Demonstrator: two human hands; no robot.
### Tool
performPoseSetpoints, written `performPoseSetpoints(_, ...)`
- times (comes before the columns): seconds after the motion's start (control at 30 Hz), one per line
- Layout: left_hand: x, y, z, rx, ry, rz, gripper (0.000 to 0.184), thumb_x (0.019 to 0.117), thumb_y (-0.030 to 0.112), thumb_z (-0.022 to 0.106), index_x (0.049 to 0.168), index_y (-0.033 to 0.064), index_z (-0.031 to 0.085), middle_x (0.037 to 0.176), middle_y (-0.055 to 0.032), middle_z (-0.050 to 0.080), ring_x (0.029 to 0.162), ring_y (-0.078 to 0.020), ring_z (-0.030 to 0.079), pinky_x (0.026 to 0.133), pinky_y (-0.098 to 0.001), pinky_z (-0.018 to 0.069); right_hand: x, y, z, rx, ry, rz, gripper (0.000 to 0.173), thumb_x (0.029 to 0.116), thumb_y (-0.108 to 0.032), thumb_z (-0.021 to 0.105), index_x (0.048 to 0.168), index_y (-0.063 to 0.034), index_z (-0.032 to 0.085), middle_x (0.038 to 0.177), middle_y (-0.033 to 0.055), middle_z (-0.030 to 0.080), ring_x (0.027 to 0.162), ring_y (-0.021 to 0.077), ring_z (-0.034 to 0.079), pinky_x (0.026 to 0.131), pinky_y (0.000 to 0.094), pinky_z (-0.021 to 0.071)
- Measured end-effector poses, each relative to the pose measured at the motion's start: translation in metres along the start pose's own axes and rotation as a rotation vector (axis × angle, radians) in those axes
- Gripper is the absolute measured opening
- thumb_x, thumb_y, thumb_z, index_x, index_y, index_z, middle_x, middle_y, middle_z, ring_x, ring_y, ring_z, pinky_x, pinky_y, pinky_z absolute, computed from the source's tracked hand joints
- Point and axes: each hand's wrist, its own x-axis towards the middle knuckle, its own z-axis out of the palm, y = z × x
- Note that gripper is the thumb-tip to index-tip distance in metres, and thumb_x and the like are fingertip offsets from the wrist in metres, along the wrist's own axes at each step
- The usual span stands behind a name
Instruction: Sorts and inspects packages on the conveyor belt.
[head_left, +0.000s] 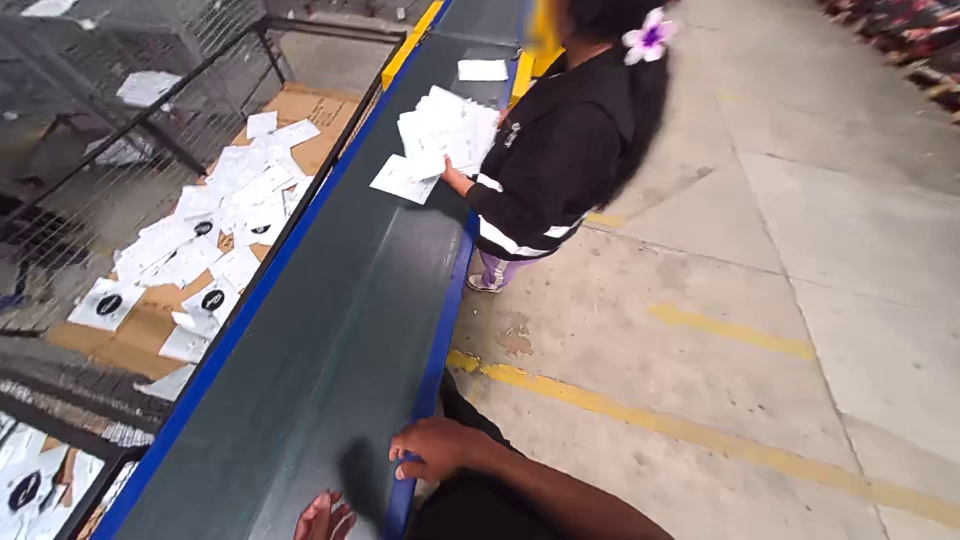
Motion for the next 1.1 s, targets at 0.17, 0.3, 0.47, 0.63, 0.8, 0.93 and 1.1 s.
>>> performPoseSetpoints(0.17,0.019,0.026,0.085,-0.045,0.067,0.015,0.023,0.106,0.015,0.05,0.123,0.0003,0.058,0.11,-0.0153,0.071,0.085,-0.0269,0.074,0.074,-0.0436,0.0641,0.005,0.047,-0.093,0.004,0.009,0.046,0.032,0.1031,-0.034,0.059,0.123,-0.0098,0.067,0.11,0.0099,0.072,0.103,0.0259,0.069,0.093,0.0526,0.0551)
performPoseSetpoints(0.3,0.03,0.029,0.123,-0.044,0.042,0.031,0.023,0.1046,0.012,0.052,0.121,-0.0028,0.059,0.112,-0.0195,0.071,0.088,-0.0295,0.074,0.075,-0.0438,0.0643,0.013,0.088,-0.149,-0.022,0.053,0.151,0.035,0.1025,-0.04,0.058,0.123,-0.0134,0.067,0.11,0.0071,0.072,0.102,0.0239,0.07,0.092,0.052,0.0567)
performPoseSetpoints(0.47,0.031,0.022,0.141,-0.021,0.058,-0.01,0.024,0.1047,0.011,0.052,0.122,-0.0033,0.061,0.112,-0.0204,0.071,0.089,-0.0307,0.074,0.075,-0.0443,0.0641,0.047,0.132,-0.22,-0.055,0.219,0.284,0.045,0.1009,-0.044,0.058,0.131,-0.0117,0.065,0.125,0.0093,0.069,0.113,0.0245,0.068,0.099,0.0518,0.0549)
performPoseSetpoints(0.63,0.036,0.023,0.146,0.07,-0.008,-0.042,0.029,0.1063,0.012,0.048,0.129,-0.0041,0.055,0.117,-0.0182,0.069,0.092,-0.0285,0.073,0.077,-0.0449,0.0637,0.121,0.175,-0.282,-0.1,0.646,0.379,0.077,0.0926,-0.051,0.067,0.149,-0.0017,0.049,0.152,0.0209,0.05,0.142,0.0323,0.048,0.118,0.0475,0.0404)
performPoseSetpoints(0.8,0.052,0.028,0.143,0.125,-0.013,-0.083,0.03,0.1062,0.015,0.051,0.131,-0.0015,0.052,0.117,-0.0146,0.067,0.097,-0.0236,0.072,0.079,-0.0432,0.0626,0.18,0.188,-0.266,-0.298,0.62,0.583,0.128,0.0708,-0.077,0.073,0.164,-0.0049,0.021,0.169,0.0276,0.013,0.157,0.0447,0.012,0.125,0.0637,0.0136)
performPoseSetpoints(0.93,0.065,0.029,0.146,0.159,0.042,-0.088,0.035,0.1048,0.017,0.055,0.134,-0.0014,0.05,0.121,-0.0144,0.064,0.102,-0.0216,0.069,0.083,-0.0427,0.0607,0.178,0.16,-0.205,-0.398,0.54,0.544,0.117,0.0772,-0.078,0.065,0.162,-0.0064,0.028,0.168,0.0271,0.019,0.156,0.0447,0.017,0.124,0.0662,0.0103)
performPoseSetpoints(1.1,0.083,0.024,0.158,0.186,0.113,-0.09,0.049,0.1011,0.017,0.063,0.142,-0.0029,0.046,0.137,-0.0195,0.055,0.114,-0.0243,0.062,0.092,-0.0461,0.0561,0.153,0.116,-0.152,-0.281,0.506,0.431,0.088,0.0869,-0.047,0.075,0.156,-0.0057,0.039,0.142,0.0187,0.058,0.13,0.0365,0.055,0.109,0.059,0.0425)
